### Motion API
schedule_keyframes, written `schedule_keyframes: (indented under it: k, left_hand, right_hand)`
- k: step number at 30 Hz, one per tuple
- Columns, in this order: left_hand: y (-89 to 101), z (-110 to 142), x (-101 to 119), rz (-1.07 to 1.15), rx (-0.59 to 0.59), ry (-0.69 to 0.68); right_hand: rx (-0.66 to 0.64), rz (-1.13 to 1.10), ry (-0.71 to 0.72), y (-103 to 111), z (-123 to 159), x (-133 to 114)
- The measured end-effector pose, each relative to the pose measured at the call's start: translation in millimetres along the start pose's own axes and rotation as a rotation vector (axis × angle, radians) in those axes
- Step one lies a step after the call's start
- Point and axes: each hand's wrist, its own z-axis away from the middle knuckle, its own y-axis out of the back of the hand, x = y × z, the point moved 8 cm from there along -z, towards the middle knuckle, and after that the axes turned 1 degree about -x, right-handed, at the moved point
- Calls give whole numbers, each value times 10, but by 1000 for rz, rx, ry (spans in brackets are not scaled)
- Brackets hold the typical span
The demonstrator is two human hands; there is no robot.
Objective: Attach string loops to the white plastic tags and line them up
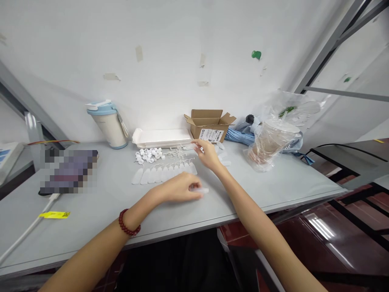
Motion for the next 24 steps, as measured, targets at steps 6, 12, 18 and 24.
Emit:
schedule_keyframes:
  k: [6,12,18,24]
  left_hand:
    - [557,30,-392,-63,429,189]
    - [872,171,-932,-298,682,425]
    - [855,126,-1019,-416,707,323]
    - [678,-13,-660,-282,561,25]
  right_hand:
    - [30,-15,-6,14,-18,59]
    - [18,-27,17,-67,-39,165]
    - [-55,15,-68,-179,-40,265]
    - [-46,29,-44,-159,-53,242]
